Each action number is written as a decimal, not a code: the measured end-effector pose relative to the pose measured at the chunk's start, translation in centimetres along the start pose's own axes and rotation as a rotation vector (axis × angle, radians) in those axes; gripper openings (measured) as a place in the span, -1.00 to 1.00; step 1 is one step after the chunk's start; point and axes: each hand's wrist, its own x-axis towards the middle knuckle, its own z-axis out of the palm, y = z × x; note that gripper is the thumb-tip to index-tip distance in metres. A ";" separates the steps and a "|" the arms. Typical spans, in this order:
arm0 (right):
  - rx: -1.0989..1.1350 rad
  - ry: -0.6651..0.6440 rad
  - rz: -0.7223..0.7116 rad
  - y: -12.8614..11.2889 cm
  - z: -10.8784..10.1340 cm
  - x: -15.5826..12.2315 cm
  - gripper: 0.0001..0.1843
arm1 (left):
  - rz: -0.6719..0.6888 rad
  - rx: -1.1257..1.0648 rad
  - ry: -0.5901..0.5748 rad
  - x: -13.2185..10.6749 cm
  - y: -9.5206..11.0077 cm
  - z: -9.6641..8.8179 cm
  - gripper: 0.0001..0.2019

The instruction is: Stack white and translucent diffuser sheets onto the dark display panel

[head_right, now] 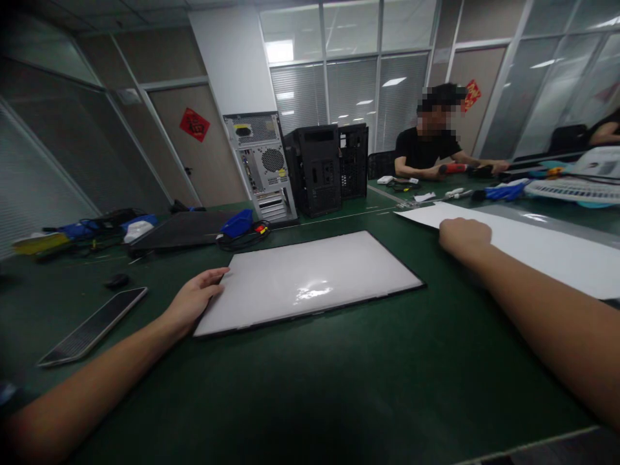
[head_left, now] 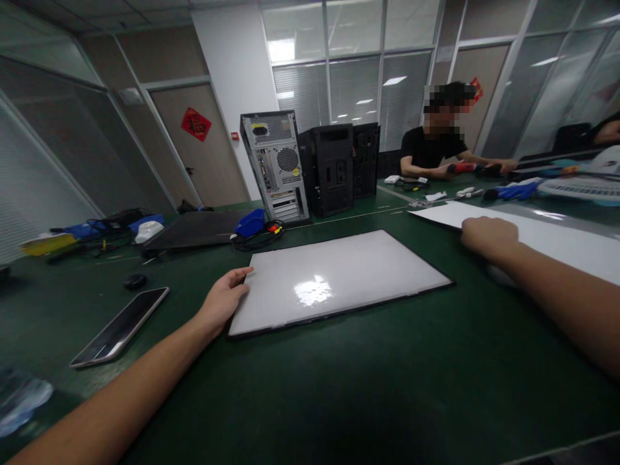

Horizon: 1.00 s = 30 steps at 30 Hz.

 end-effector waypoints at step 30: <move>0.392 0.292 -1.512 -15.2 -5.4 -15.2 -0.67 | -0.025 -0.086 0.021 0.5 -0.7 -0.1 -0.57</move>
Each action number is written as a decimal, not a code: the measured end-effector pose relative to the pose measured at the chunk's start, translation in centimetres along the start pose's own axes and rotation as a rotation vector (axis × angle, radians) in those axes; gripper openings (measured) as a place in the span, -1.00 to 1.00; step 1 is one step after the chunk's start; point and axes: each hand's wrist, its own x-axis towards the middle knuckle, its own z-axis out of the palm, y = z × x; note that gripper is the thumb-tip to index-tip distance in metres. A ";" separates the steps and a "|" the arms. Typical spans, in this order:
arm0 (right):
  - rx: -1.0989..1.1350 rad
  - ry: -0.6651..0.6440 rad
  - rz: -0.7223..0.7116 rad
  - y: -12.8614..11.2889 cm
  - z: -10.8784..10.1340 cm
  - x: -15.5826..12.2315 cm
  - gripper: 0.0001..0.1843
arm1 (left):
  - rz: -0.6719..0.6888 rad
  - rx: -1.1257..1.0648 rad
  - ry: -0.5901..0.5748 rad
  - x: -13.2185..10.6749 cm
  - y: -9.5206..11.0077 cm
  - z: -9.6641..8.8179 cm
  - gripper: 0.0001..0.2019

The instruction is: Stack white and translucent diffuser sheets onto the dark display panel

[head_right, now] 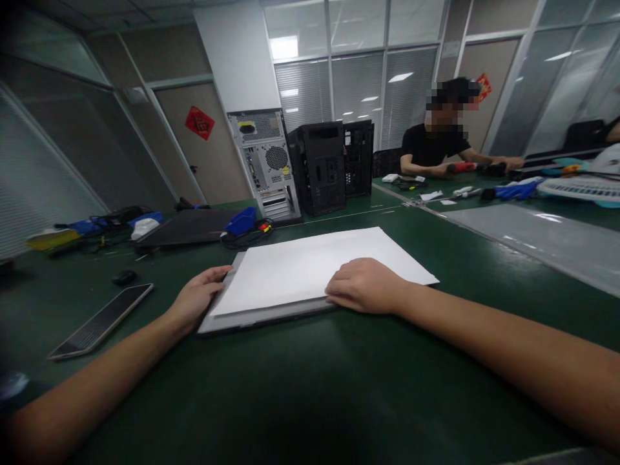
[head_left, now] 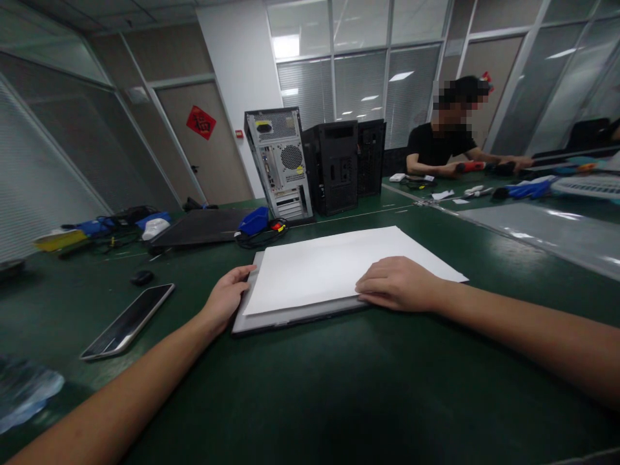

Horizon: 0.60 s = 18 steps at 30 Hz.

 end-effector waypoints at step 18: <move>0.169 -0.036 -0.052 -1.2 -0.3 0.6 -0.67 | 0.002 0.017 -0.049 -0.3 0.2 0.0 -0.49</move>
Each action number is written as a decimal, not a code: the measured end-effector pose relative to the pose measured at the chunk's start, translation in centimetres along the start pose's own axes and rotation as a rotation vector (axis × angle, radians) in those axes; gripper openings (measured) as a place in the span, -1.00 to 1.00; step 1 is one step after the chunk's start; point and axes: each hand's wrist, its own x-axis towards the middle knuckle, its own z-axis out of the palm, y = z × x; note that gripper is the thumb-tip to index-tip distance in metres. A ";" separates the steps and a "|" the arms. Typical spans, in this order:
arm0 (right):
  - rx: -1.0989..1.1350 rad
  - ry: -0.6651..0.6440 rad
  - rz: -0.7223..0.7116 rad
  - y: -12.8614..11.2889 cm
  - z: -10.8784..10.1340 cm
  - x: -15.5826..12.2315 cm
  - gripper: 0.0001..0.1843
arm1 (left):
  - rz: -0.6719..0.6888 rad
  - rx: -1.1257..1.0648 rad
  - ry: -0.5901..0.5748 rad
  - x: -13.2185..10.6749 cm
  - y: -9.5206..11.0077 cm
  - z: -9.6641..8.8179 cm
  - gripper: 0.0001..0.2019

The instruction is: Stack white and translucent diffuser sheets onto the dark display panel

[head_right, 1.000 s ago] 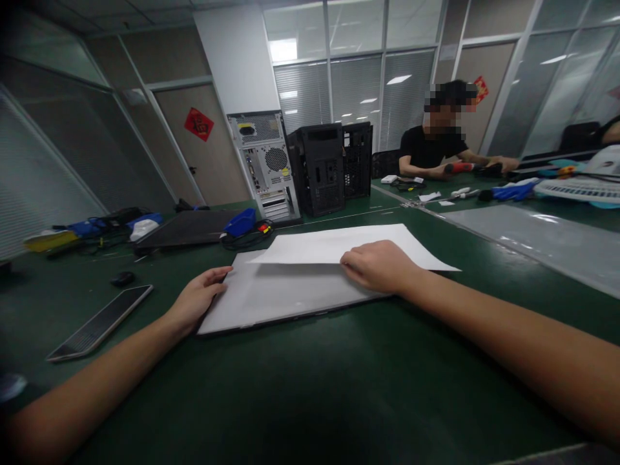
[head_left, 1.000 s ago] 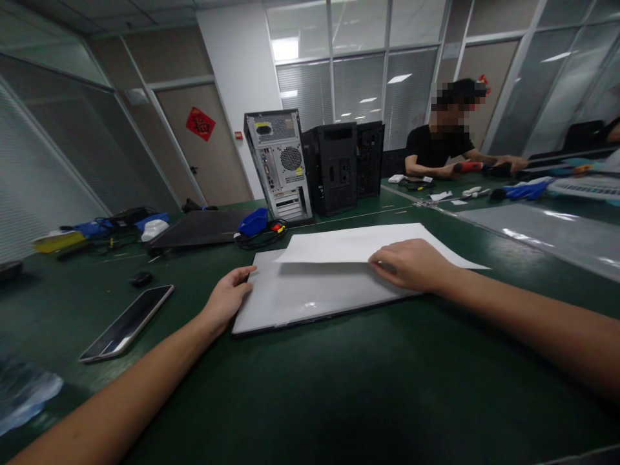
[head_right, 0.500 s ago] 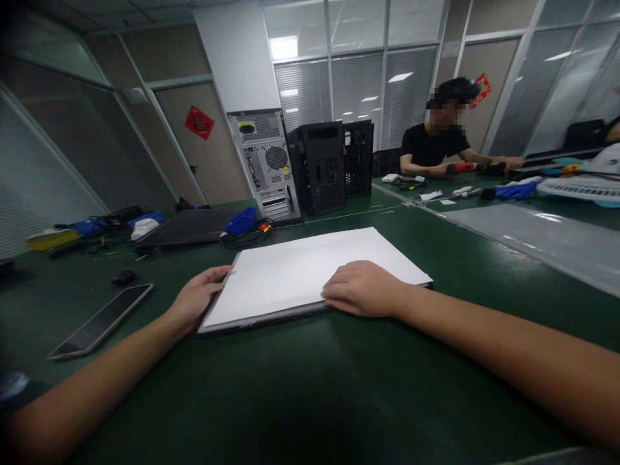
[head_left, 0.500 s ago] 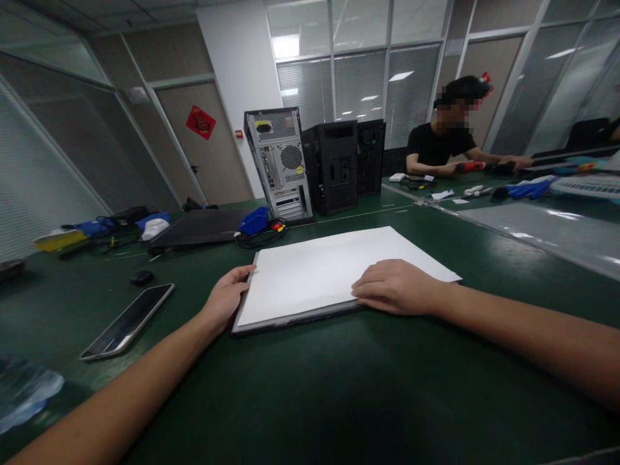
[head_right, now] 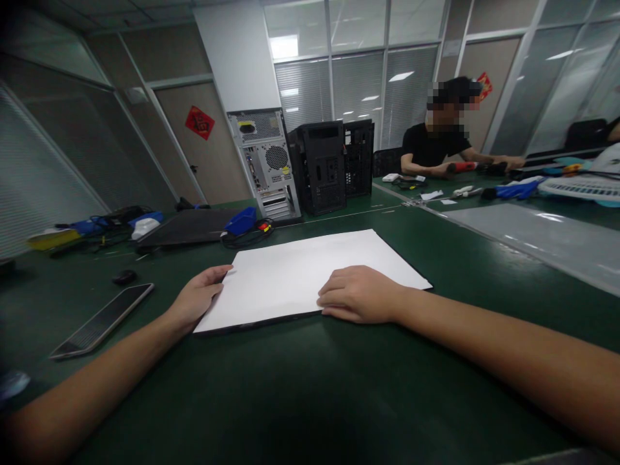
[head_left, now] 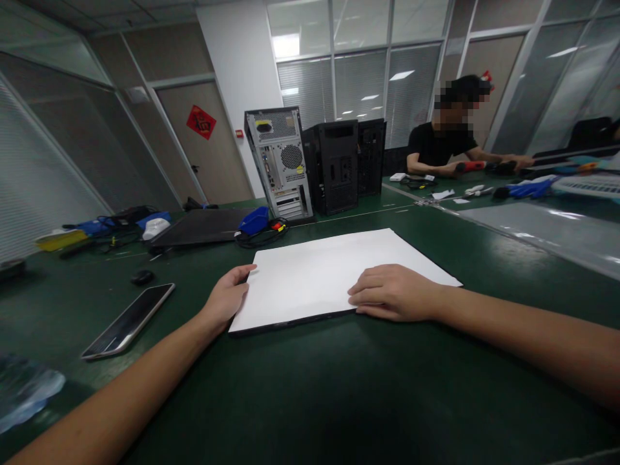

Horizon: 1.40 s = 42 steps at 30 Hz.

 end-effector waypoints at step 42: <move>-0.553 -0.049 1.359 15.4 -5.0 -17.4 -0.37 | -0.022 -0.004 0.014 0.1 -0.2 -0.1 -0.44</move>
